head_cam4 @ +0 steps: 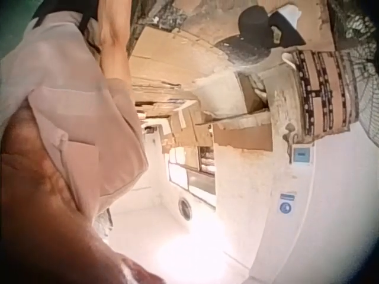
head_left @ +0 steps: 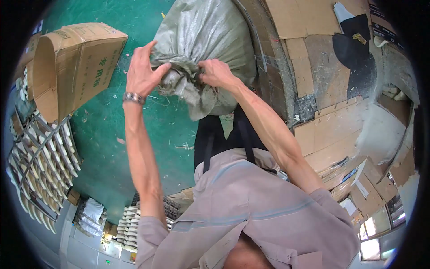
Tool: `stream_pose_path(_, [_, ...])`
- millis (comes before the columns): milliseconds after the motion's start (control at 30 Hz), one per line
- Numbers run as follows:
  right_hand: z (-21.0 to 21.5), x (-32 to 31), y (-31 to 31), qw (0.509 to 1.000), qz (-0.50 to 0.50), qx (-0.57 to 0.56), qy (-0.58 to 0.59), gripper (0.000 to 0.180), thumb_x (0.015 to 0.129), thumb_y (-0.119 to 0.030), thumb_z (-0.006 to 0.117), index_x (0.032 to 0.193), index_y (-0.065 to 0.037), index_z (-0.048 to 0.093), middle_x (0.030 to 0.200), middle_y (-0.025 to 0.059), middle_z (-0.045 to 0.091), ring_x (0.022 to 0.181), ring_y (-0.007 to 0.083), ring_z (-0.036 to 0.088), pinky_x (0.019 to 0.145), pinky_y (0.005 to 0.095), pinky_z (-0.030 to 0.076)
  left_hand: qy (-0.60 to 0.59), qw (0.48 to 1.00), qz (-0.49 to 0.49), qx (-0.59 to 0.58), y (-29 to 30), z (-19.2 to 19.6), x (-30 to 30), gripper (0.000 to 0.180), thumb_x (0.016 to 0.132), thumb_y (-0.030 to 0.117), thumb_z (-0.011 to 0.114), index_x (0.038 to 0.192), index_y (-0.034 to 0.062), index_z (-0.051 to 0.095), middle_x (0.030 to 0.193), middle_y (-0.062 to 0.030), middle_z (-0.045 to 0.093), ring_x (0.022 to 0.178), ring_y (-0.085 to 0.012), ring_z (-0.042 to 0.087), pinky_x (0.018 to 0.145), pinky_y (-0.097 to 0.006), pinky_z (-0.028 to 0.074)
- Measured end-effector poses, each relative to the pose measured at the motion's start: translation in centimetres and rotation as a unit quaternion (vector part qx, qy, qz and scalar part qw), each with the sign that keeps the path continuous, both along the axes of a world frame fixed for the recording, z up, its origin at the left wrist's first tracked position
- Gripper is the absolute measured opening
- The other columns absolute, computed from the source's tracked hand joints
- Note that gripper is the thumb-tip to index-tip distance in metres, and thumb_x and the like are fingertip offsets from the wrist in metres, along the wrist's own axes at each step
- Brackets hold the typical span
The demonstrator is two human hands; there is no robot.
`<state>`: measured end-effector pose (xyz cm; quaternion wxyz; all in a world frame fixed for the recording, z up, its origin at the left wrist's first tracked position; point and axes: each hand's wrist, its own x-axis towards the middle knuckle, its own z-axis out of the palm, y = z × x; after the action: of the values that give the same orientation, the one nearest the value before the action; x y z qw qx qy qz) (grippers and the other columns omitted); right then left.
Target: Unpacking foam seat inserts from a large bag and organizing them onto a workbench.
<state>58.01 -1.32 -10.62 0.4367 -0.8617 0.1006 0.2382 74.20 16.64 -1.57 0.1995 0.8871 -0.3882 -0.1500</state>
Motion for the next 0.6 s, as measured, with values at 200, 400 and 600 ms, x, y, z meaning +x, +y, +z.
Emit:
stream_pose_path(200, [1.4,-2.8,1.7,0.953,-0.231,-0.011,-0.193,0.024,0.085,-0.012,0.063,0.105,0.001,0.062,0.099,0.0241,0.064,0.095,0.0436,0.062,0.080,0.0490,0.050,0.106,0.952,0.254,-0.133,-3.6,4.4,-12.8,0.033,0.087,0.027,0.073,0.106,0.0001,0.067,0.096,-0.0147,0.067,0.086,-0.0301,0.065,0.080,-0.040,0.051])
stream_pose_path(400, [5.9,-8.4,4.5,0.956,-0.212,-0.045,-0.196,0.026,0.080,-0.002,0.067,0.105,0.000,0.061,0.094,0.0158,0.059,0.087,0.0371,0.061,0.073,0.0450,0.051,0.512,0.706,0.481,-0.088,-1.7,-5.7,-16.5,0.040,0.095,0.036,0.069,0.091,-0.0033,0.069,0.081,-0.0051,0.067,0.070,-0.0156,0.053,0.065,-0.033,0.045])
stream_pose_path(600, [7.9,-11.4,1.2,0.969,-0.165,-0.010,-0.183,0.049,0.079,-0.009,0.074,0.125,-0.002,0.059,0.115,0.0186,0.058,0.103,0.0358,0.061,0.086,0.0430,0.053,0.520,0.550,0.542,-0.365,-6.6,-7.7,-17.2,0.027,0.099,0.018,0.062,0.118,-0.0013,0.061,0.111,-0.0101,0.067,0.093,-0.0214,0.065,0.085,-0.040,0.054])
